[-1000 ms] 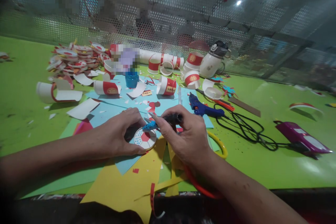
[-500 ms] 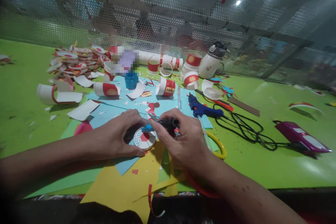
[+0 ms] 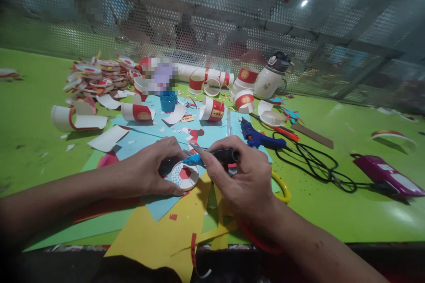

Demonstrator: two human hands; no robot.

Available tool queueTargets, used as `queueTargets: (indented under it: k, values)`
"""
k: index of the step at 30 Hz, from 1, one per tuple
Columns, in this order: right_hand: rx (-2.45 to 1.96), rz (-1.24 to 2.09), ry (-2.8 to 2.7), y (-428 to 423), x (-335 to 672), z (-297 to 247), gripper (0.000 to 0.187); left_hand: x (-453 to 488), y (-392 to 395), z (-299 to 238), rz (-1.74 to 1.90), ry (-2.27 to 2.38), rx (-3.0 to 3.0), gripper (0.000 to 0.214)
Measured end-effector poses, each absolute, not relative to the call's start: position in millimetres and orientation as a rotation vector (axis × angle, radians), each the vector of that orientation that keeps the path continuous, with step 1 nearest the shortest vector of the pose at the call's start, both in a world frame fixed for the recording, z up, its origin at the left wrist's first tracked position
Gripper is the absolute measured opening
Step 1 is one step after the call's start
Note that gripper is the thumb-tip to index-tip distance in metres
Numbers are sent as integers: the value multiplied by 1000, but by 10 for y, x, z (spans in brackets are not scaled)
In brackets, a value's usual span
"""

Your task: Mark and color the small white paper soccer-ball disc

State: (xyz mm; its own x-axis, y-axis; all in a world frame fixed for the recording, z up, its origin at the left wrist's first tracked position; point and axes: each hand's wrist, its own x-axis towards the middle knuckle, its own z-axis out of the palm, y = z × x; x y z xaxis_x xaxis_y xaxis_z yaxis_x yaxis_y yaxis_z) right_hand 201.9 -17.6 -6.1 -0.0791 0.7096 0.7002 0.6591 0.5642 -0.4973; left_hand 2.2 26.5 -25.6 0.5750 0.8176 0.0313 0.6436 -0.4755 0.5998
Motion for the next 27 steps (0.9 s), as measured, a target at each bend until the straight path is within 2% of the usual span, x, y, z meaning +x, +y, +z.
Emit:
queueTargets:
  k: [27]
  values:
    - [-1099, 67, -1914, -121, 2039, -97, 8, 30, 269, -261, 406, 1183, 2252, 47]
